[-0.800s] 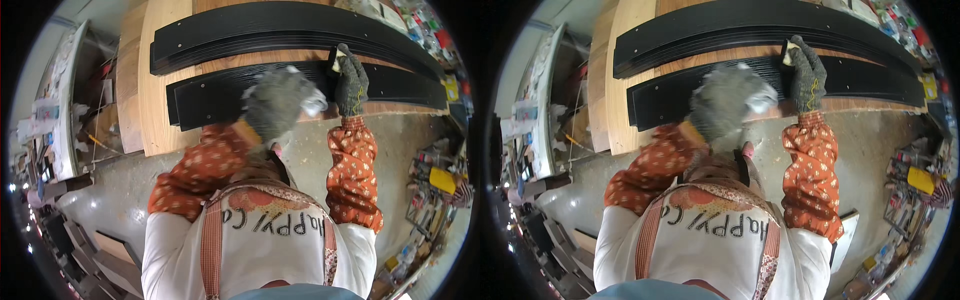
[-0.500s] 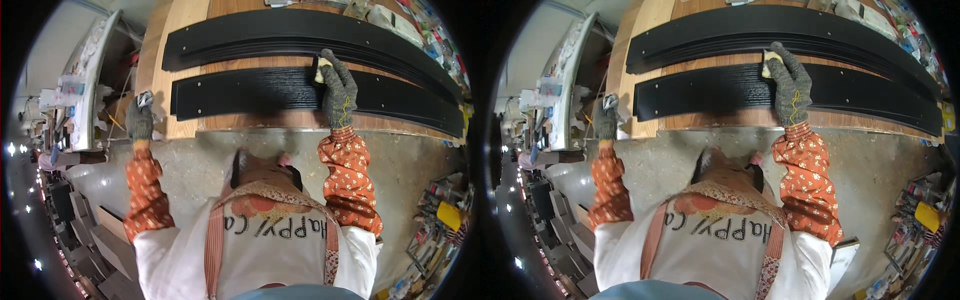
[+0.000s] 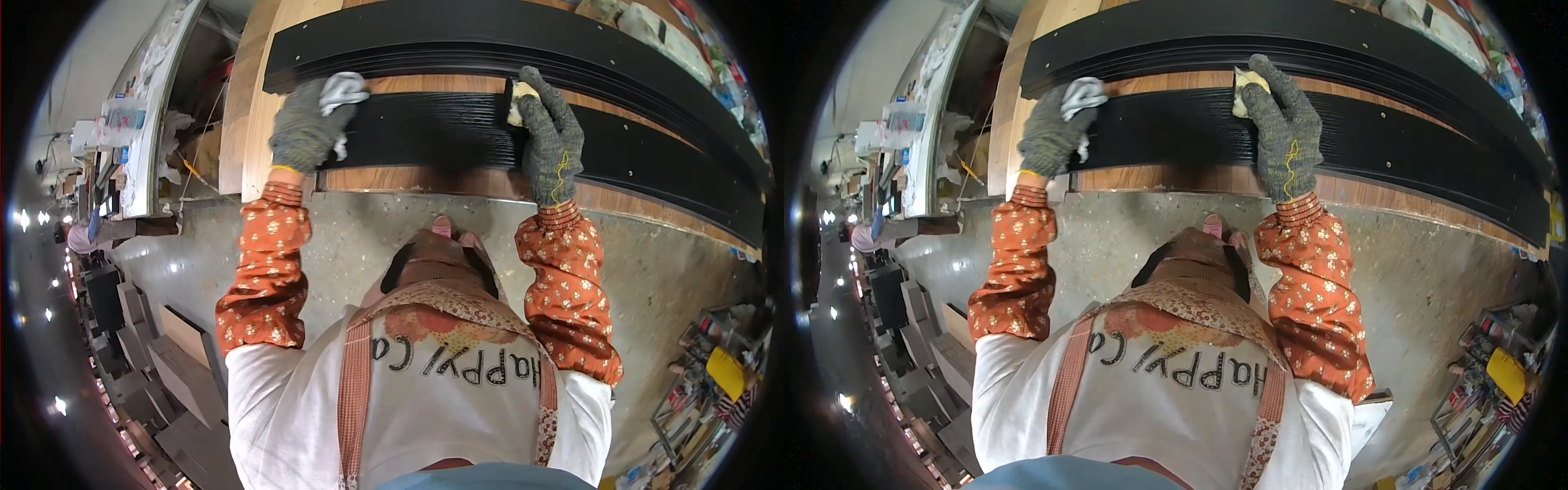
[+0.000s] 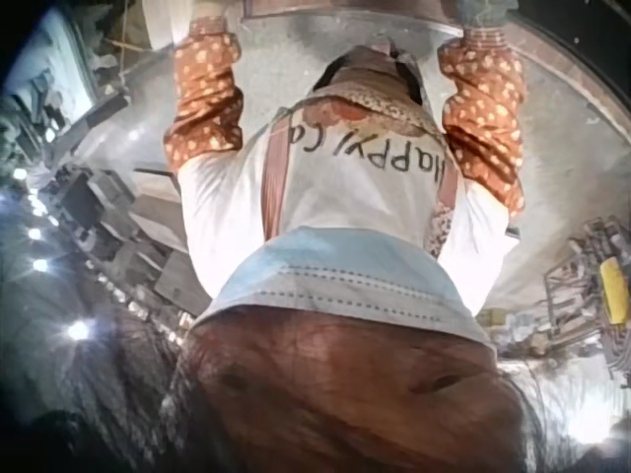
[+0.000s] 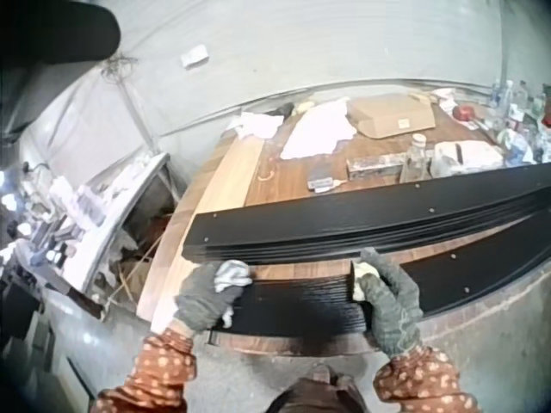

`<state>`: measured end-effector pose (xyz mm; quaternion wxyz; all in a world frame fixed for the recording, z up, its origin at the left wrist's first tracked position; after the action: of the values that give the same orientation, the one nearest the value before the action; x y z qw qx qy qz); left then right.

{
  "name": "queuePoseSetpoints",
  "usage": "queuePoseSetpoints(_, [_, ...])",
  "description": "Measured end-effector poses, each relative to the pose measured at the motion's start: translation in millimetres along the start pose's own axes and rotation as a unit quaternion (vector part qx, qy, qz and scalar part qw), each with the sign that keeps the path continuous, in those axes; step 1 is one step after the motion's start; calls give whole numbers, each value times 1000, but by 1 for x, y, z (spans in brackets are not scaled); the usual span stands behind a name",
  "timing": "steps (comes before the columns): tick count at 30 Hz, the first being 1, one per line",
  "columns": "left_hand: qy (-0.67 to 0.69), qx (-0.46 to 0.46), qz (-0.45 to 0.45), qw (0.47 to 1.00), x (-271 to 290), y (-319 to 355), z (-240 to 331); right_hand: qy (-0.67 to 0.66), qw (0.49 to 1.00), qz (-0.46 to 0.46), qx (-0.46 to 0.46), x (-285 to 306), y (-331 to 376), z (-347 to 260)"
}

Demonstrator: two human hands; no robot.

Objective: The person wipes and cleans long black wooden planks on a workbench using a white cloth and a small yellow sponge. They handle the planks one at a time, wiping the surfaces and edges, and occasionally dip the sponge into a container of dark liquid.

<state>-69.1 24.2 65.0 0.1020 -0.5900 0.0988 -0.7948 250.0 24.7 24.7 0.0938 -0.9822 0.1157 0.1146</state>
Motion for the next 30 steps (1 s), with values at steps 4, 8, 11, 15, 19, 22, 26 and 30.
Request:
queuePoseSetpoints(4, [-56, -16, 60, 996, 0, 2, -3, -11, 1000, -7, -10, -5, 1, 1])
queuePoseSetpoints(8, [-39, -47, 52, 997, -7, 1, 16, -10, 1000, 4, -10, -3, 3, -1])
queuePoseSetpoints(11, [-14, 0, -3, 1000, -8, -12, -7, -24, 1000, -5, -13, -4, 1, 1])
queuePoseSetpoints(15, [-33, 33, -80, 996, -21, -18, 6, 38, 999, 0, 14, -5, 1, -8])
queuePoseSetpoints(19, [-40, -26, -124, 991, -28, -27, 21, 89, 996, 6, 17, -5, 1, -13])
queuePoseSetpoints(22, [-47, -62, -191, 978, -27, -37, 32, 93, 995, 14, 25, 0, -1, -13])
queuePoseSetpoints(26, [11, 7, -248, 969, -33, -41, 20, 67, 997, 15, 33, 6, -5, -7])
queuePoseSetpoints(30, [-35, -2, -201, 979, -43, -39, 19, 74, 997, 15, 26, 6, -4, -12])
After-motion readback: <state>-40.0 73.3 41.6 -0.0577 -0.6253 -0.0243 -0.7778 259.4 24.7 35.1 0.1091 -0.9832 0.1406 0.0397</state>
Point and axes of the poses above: each hand's wrist, its own y-axis away from the middle knuckle, its own x-axis out of the back of the hand, z = x × y, the point moved 6 cm from there along -y, towards the middle knuckle, and after that the axes turned 8 degrees about z, right-handed, at the moved point
